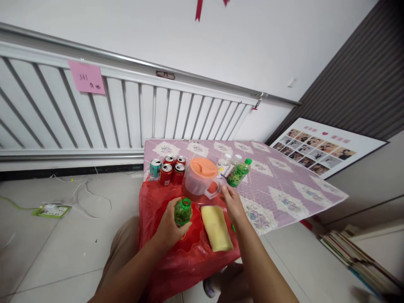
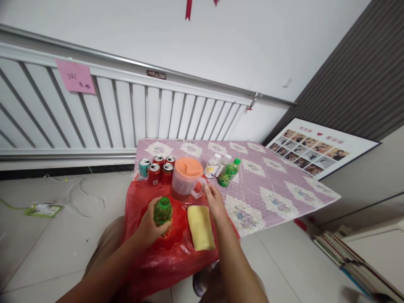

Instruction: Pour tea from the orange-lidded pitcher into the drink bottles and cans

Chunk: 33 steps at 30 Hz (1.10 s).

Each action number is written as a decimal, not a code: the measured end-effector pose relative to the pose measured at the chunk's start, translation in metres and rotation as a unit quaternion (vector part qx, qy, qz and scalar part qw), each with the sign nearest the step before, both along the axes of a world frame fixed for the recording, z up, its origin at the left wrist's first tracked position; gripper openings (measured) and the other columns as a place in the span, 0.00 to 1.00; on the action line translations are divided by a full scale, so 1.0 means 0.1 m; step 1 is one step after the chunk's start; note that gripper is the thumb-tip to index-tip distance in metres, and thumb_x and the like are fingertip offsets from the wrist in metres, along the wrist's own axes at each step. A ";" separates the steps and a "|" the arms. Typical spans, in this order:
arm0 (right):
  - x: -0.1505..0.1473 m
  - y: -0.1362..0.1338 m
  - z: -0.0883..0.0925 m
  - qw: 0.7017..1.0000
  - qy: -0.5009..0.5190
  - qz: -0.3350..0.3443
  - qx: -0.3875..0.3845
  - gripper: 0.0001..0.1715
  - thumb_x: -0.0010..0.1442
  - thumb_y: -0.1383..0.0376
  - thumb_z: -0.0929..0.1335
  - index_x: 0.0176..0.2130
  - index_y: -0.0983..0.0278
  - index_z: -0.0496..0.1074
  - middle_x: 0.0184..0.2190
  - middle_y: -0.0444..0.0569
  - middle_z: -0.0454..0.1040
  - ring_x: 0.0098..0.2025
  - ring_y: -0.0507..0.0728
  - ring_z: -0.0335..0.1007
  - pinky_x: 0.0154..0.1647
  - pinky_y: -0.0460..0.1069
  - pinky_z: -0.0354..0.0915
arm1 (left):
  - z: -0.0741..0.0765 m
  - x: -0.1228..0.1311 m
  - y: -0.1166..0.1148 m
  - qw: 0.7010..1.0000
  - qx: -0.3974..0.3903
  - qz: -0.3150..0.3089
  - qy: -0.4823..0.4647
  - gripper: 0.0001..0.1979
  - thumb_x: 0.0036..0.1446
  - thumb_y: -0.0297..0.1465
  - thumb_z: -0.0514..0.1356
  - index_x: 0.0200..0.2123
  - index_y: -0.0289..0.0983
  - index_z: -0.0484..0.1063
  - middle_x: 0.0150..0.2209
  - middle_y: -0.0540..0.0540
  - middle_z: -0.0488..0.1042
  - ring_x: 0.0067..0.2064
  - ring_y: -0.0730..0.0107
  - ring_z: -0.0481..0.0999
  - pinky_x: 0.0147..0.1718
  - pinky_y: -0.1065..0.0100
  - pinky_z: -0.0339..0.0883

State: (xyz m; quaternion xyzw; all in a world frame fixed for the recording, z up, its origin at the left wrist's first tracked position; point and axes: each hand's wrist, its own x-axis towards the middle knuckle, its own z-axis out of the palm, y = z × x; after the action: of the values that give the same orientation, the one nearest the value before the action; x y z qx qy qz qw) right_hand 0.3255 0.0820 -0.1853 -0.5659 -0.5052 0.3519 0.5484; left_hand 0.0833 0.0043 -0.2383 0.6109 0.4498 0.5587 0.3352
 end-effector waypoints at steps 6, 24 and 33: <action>-0.17 0.23 -0.09 0.996 0.088 0.011 -0.001 0.35 0.45 0.35 0.71 0.30 0.63 0.72 0.25 0.43 0.75 0.29 0.54 0.71 0.34 0.52 0.70 | -0.03 0.03 0.01 1.000 -0.009 0.010 -0.009 0.38 0.43 0.25 0.68 0.58 0.39 0.60 0.57 0.39 0.69 0.58 0.54 0.72 0.59 0.52 0.66; -0.25 0.63 0.29 0.978 0.185 -0.091 0.033 0.35 0.35 0.39 0.77 0.19 0.59 0.58 0.11 0.33 0.56 0.15 0.47 0.51 0.16 0.45 0.53 | -0.06 0.03 0.03 1.000 -0.022 -0.007 0.010 0.39 0.44 0.25 0.68 0.59 0.37 0.59 0.57 0.35 0.68 0.59 0.50 0.71 0.58 0.48 0.66; 0.21 0.31 0.99 0.985 0.130 -0.089 0.073 0.33 0.37 0.42 0.79 0.17 0.60 0.61 0.11 0.36 0.58 0.16 0.47 0.53 0.17 0.45 0.55 | -0.09 0.05 0.03 1.000 -0.017 -0.007 0.003 0.40 0.44 0.24 0.68 0.60 0.39 0.57 0.59 0.37 0.66 0.61 0.51 0.68 0.60 0.48 0.63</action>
State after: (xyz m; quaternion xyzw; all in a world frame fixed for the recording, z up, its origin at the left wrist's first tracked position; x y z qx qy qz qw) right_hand 0.3461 0.1132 -0.0858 -0.5168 -0.4016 0.3347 0.6779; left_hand 0.0886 0.0073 -0.2471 0.6096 0.4561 0.5467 0.3485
